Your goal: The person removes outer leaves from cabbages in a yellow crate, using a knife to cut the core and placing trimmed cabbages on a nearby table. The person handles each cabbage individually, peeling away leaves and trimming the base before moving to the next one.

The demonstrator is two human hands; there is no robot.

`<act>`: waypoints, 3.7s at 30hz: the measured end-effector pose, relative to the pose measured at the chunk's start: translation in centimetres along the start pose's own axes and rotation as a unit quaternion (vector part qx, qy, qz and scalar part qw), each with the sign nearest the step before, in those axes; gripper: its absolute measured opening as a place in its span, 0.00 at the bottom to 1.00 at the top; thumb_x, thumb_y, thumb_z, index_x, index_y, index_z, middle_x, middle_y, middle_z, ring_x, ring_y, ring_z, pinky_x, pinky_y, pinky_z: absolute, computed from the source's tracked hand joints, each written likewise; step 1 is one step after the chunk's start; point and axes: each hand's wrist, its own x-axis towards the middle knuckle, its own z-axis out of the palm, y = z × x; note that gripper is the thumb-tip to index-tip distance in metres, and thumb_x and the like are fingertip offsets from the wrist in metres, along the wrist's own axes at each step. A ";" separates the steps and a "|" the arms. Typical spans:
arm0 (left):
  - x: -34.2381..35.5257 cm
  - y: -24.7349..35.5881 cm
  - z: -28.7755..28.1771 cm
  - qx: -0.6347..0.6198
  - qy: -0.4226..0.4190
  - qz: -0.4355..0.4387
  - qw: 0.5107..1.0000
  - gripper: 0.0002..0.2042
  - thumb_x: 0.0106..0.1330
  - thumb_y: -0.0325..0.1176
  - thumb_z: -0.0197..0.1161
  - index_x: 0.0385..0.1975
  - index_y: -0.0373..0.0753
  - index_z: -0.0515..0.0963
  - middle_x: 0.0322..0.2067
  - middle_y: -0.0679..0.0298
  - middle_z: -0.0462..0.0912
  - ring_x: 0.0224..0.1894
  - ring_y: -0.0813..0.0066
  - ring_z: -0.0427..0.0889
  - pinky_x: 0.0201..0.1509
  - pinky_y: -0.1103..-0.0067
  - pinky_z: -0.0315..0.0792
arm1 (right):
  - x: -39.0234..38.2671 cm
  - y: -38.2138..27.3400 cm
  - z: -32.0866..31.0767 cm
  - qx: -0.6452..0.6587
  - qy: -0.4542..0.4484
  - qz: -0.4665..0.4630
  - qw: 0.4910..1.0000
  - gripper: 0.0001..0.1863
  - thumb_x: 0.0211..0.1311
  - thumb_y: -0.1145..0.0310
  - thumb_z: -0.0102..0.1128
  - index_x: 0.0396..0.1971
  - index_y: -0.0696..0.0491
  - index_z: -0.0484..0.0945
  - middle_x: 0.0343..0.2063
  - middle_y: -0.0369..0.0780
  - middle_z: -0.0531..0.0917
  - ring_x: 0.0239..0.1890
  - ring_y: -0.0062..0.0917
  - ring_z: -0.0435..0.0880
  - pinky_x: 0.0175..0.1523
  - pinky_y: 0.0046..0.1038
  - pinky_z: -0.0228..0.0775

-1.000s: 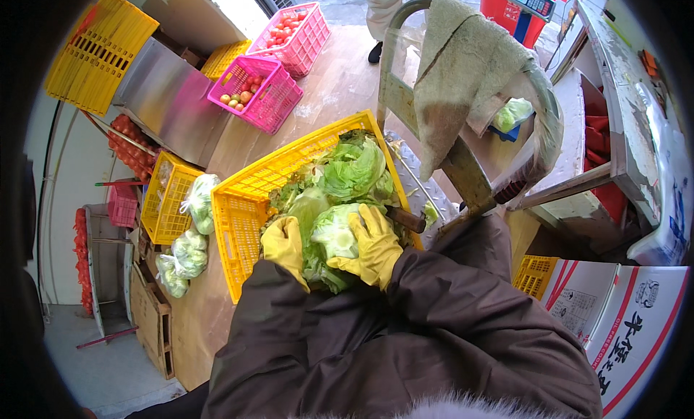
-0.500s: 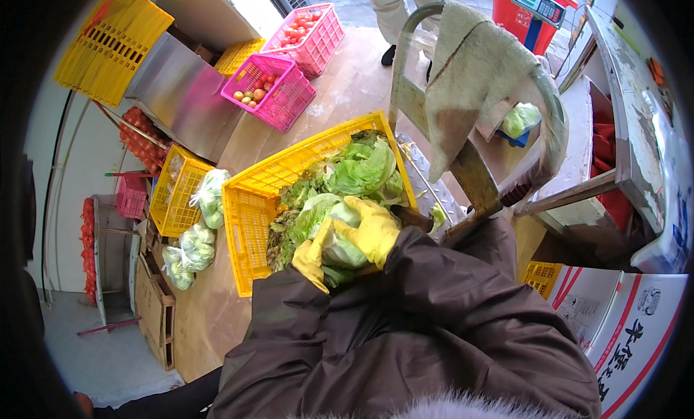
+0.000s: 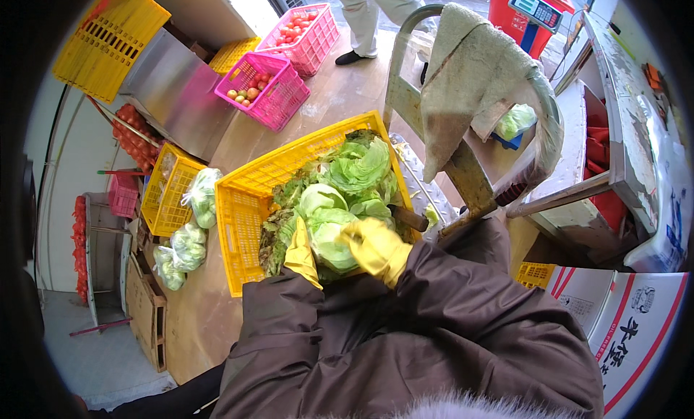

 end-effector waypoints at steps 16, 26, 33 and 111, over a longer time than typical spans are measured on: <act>-3.6 -0.6 2.7 0.281 -0.025 0.181 0.942 0.41 0.60 0.34 0.74 0.71 0.37 0.58 0.63 0.53 0.70 0.63 0.66 0.72 0.66 0.74 0.67 | 6.8 -3.8 -5.1 0.348 -0.060 0.278 0.893 0.15 0.65 0.67 0.53 0.40 0.63 0.82 0.37 0.50 0.84 0.43 0.37 0.84 0.49 0.35 0.76; -4.1 0.1 2.4 0.315 -0.031 0.206 0.926 0.40 0.56 0.37 0.76 0.68 0.37 0.64 0.63 0.50 0.68 0.66 0.56 0.68 0.69 0.68 0.63 | 8.6 -1.9 -6.6 -0.160 -0.208 0.047 0.964 0.24 0.68 0.49 0.60 0.31 0.60 0.84 0.24 0.49 0.84 0.26 0.39 0.82 0.36 0.37 0.73; -4.9 0.7 3.0 0.332 -0.108 0.313 0.883 0.42 0.48 0.34 0.77 0.67 0.35 0.65 0.64 0.49 0.66 0.67 0.50 0.65 0.70 0.65 0.64 | 6.2 -2.6 -6.8 -0.187 -0.155 0.023 0.970 0.26 0.64 0.45 0.64 0.30 0.58 0.83 0.24 0.43 0.82 0.28 0.32 0.80 0.37 0.34 0.73; -12.2 -3.1 -2.1 -0.129 0.082 0.137 0.979 0.24 0.74 0.41 0.60 0.65 0.35 0.69 0.60 0.59 0.76 0.55 0.71 0.79 0.59 0.78 0.73 | -1.1 -1.4 -1.4 0.027 0.038 0.129 0.991 0.35 0.59 0.47 0.70 0.55 0.60 0.74 0.43 0.47 0.83 0.39 0.29 0.82 0.49 0.24 0.74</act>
